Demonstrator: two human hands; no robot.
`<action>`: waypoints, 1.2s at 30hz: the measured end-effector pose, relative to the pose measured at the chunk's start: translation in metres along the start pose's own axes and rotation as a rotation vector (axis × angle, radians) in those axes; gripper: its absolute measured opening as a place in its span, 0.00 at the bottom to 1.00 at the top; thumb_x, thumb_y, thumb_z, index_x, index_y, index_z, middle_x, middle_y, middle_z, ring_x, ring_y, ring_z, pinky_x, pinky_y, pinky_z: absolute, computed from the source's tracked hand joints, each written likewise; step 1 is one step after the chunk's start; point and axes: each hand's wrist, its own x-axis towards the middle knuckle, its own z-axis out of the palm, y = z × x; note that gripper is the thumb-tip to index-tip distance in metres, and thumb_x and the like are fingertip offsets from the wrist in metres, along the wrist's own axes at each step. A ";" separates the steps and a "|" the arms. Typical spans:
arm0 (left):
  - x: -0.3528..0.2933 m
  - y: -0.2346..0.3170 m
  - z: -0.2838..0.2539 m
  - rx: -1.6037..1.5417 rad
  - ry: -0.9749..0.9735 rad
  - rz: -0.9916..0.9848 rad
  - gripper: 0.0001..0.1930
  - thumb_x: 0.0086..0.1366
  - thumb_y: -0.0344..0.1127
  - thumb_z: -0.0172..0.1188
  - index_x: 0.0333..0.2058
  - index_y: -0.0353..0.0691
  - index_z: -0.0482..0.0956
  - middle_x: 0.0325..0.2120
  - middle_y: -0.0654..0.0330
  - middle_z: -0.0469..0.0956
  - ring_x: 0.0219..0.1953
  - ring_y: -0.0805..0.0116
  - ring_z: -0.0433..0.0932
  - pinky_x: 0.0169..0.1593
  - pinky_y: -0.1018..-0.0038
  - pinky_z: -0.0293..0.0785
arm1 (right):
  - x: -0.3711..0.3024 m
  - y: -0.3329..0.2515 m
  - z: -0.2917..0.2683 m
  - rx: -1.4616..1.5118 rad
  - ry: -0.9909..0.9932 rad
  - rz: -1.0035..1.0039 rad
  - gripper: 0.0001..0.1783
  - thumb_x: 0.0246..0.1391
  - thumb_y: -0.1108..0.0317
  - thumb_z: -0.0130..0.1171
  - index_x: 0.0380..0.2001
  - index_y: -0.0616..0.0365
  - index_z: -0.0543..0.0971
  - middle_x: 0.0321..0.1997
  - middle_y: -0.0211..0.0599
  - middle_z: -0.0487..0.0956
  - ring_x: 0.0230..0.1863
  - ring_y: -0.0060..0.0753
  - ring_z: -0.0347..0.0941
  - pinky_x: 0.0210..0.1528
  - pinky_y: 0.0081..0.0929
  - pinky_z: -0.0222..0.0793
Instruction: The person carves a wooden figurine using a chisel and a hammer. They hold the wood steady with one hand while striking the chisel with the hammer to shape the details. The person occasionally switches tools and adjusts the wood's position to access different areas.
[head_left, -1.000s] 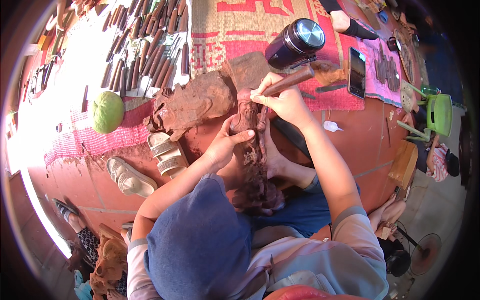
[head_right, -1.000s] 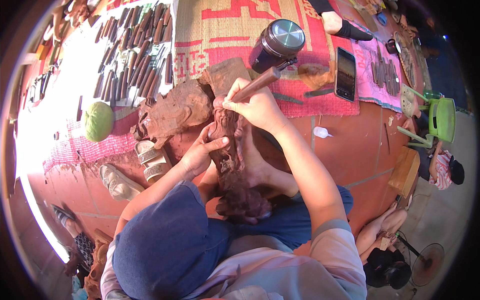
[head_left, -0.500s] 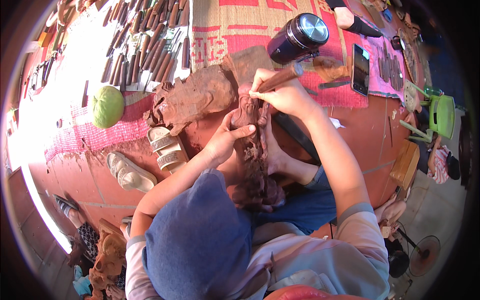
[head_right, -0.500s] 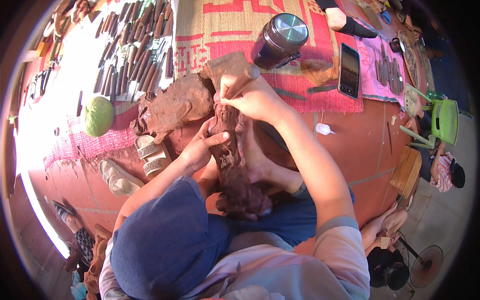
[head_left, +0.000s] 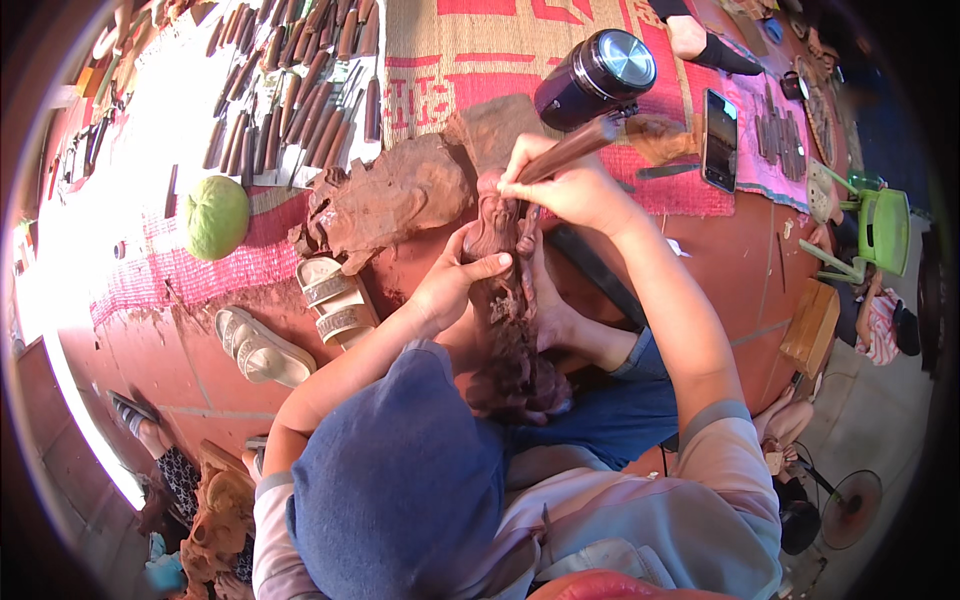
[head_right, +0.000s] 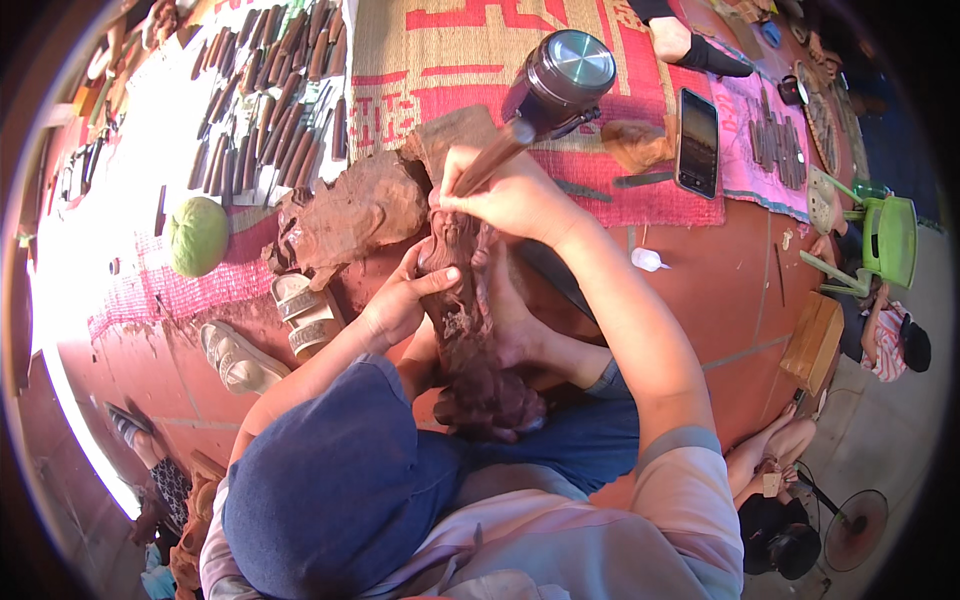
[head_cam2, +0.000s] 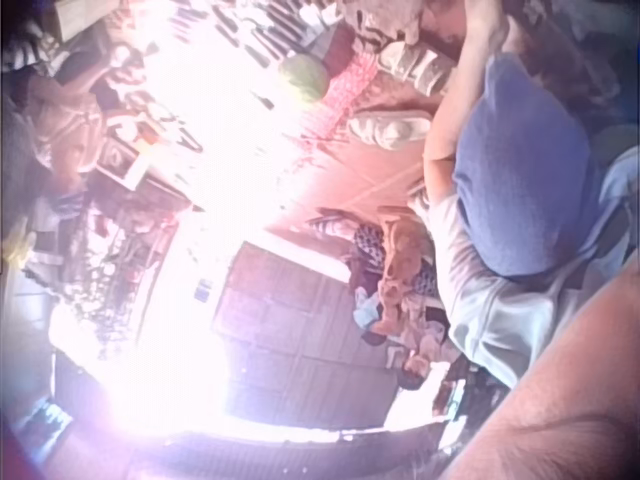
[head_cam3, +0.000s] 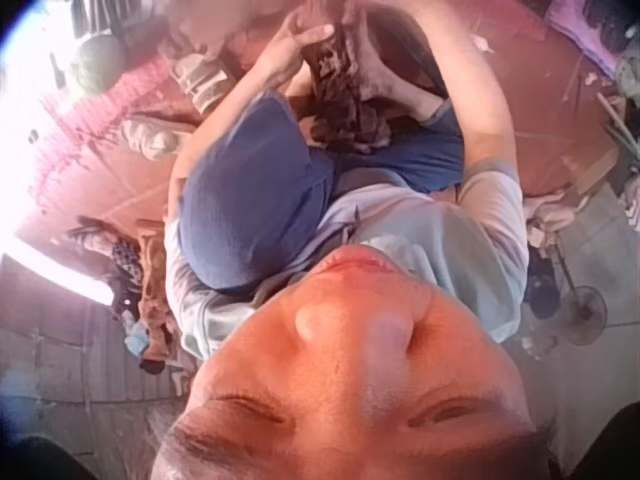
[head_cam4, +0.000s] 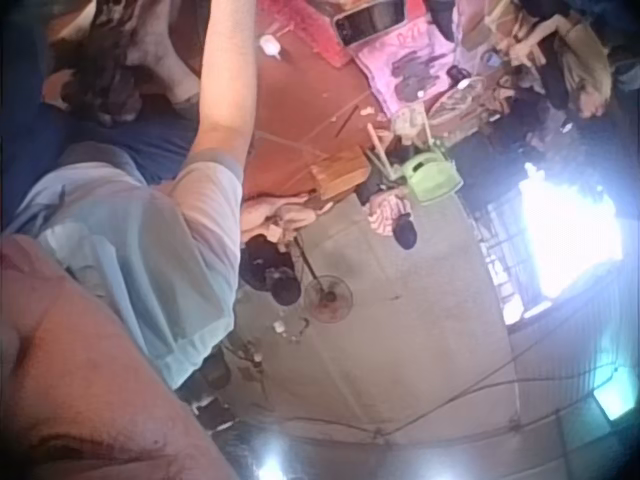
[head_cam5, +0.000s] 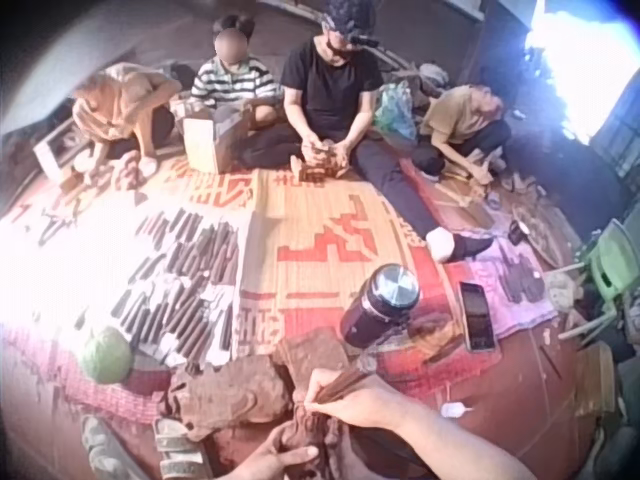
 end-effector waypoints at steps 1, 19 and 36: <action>-0.001 0.001 0.001 0.002 0.011 -0.005 0.43 0.57 0.26 0.68 0.66 0.38 0.50 0.56 0.55 0.68 0.59 0.65 0.67 0.63 0.68 0.62 | -0.001 -0.001 0.002 -0.018 -0.017 0.002 0.07 0.51 0.75 0.64 0.27 0.59 0.75 0.29 0.26 0.78 0.34 0.16 0.73 0.37 0.22 0.69; 0.001 0.000 -0.002 0.025 -0.034 0.027 0.43 0.56 0.28 0.69 0.65 0.36 0.51 0.56 0.55 0.68 0.58 0.66 0.68 0.63 0.69 0.63 | -0.019 0.018 0.004 -0.102 0.087 -0.065 0.05 0.51 0.78 0.63 0.29 0.60 0.76 0.33 0.34 0.80 0.40 0.26 0.78 0.42 0.25 0.74; 0.002 -0.003 -0.003 0.016 -0.011 0.010 0.44 0.56 0.28 0.69 0.66 0.38 0.50 0.57 0.56 0.66 0.60 0.65 0.65 0.64 0.68 0.61 | 0.005 0.008 -0.003 -0.084 -0.015 0.056 0.08 0.50 0.75 0.65 0.24 0.60 0.74 0.24 0.25 0.75 0.31 0.17 0.71 0.34 0.20 0.67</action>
